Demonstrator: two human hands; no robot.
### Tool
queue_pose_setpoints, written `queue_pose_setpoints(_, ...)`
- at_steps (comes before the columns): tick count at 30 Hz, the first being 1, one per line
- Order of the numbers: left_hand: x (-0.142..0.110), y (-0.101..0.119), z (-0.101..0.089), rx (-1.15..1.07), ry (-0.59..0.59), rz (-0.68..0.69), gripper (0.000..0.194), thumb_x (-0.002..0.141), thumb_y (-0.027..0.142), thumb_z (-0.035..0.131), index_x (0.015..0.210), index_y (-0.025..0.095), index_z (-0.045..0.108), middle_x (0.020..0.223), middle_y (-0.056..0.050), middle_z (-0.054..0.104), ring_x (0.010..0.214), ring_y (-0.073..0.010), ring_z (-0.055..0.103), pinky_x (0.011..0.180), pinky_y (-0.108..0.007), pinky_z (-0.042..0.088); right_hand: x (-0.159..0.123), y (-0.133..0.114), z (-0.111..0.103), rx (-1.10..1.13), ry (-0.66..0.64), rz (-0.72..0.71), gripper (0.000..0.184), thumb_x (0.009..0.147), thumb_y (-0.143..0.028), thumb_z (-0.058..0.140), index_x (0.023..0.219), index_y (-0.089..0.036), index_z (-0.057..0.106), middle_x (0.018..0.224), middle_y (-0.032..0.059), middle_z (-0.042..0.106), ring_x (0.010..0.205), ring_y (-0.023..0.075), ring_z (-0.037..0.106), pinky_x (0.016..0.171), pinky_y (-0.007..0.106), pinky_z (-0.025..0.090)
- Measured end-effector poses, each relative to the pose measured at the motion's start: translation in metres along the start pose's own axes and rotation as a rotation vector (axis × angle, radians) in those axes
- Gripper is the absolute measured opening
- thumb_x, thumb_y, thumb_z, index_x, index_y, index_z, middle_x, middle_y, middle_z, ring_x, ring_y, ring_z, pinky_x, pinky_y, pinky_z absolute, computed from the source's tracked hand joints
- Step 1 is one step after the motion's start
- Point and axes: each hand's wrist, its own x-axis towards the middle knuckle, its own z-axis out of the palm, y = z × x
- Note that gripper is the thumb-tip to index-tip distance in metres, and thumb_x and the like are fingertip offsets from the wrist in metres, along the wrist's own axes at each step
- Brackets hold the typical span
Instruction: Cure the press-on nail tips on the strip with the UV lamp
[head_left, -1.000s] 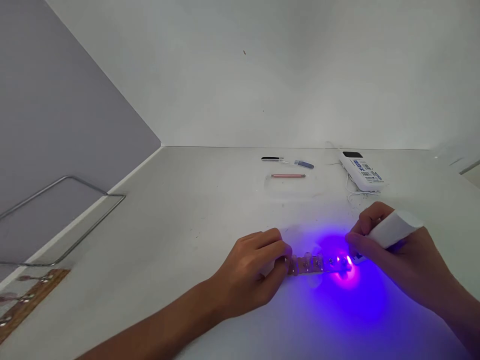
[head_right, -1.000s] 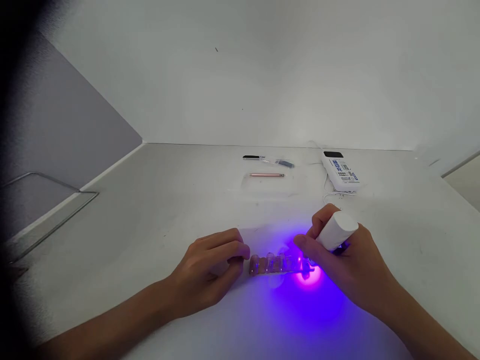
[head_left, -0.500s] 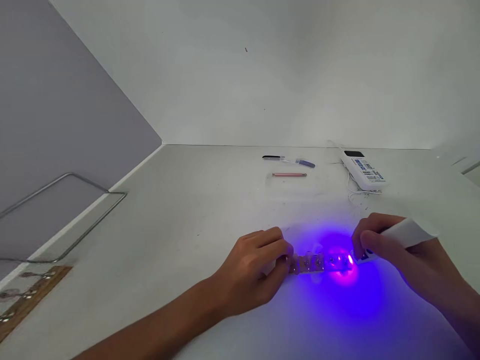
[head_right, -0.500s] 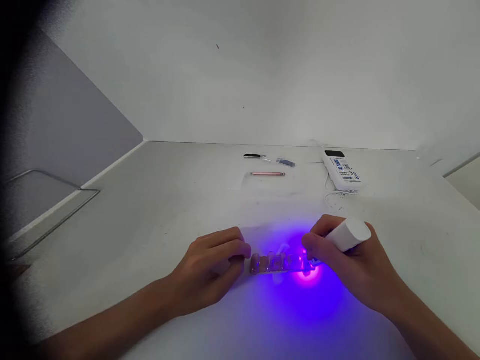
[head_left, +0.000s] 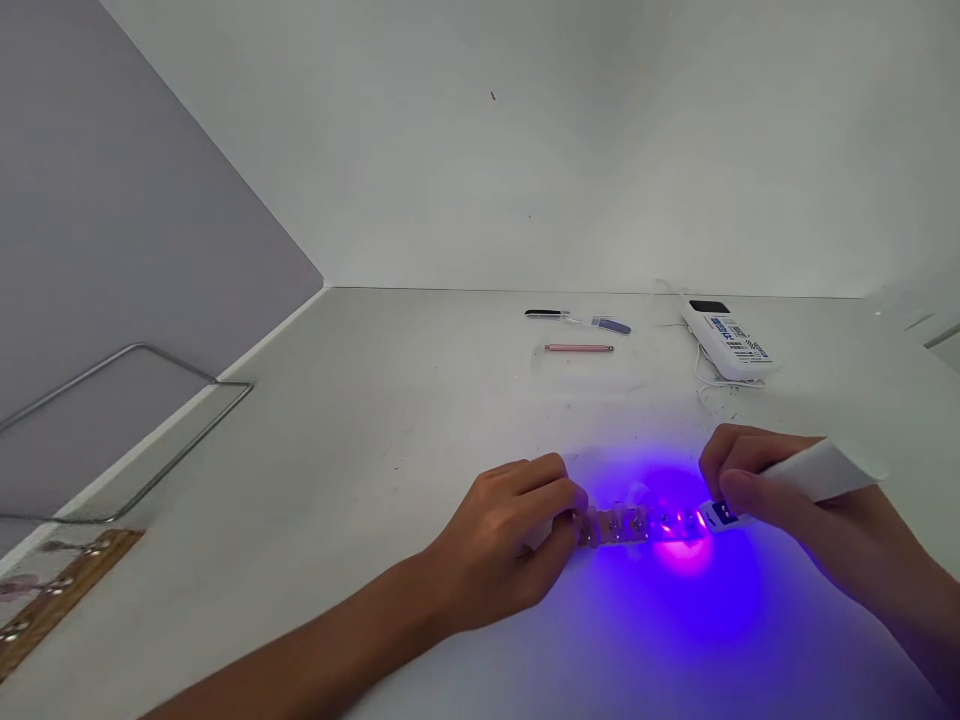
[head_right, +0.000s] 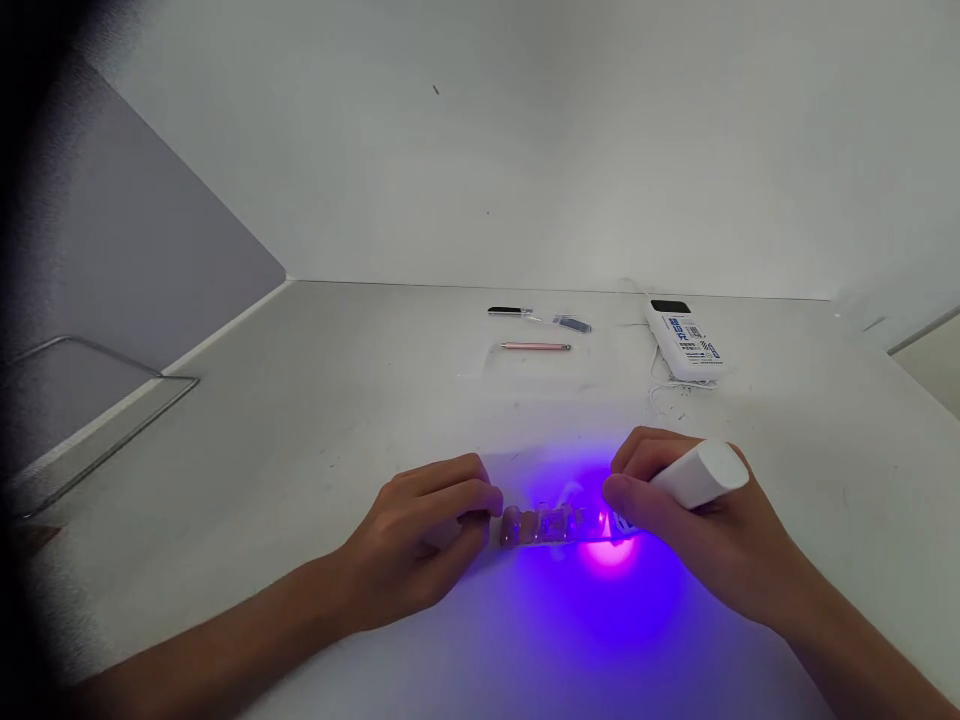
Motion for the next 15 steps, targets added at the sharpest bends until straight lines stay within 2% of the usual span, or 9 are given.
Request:
queue_pose_setpoints(7,0.0016,0.0000,-0.0018,-0.032,0.018,0.011,0.024,0.088,-0.001,0.044,0.081,0.016,0.059,0.067,0.002,0.056,0.056,-0.0094,0.046,0.051,-0.020,0.040,-0.0050,0.0038,-0.0043,0.143,0.075,-0.050,0.027,0.083,-0.021,0.067,0.056,-0.023,0.065,0.063,0.0005,0.051,0.056,0.0154,0.048,0.048,0.028,0.040)
queue_pose_setpoints(13,0.0022,0.0015,-0.0019,-0.041,0.026,0.014,0.025,0.087,-0.002,0.044,0.082,0.017,0.060,0.067,0.002,0.057,0.055,-0.0092,0.047,0.051,-0.019,0.041,-0.0065,0.0028,-0.0018,0.189,0.184,-0.004,0.029,0.081,-0.026,0.071,0.054,-0.023,0.064,0.062,0.0006,0.049,0.057,0.0160,0.044,0.050,0.030,0.039)
queue_pose_setpoints(15,0.0017,0.0015,-0.0015,-0.045,0.029,0.015,0.025,0.087,-0.002,0.044,0.082,0.017,0.060,0.067,0.002,0.058,0.055,-0.0091,0.048,0.052,-0.019,0.041,-0.0052,0.0021,-0.0038,0.208,0.174,-0.011,0.030,0.082,-0.027,0.072,0.053,-0.023,0.064,0.061,0.0010,0.050,0.057,0.0160,0.044,0.050,0.030,0.039)
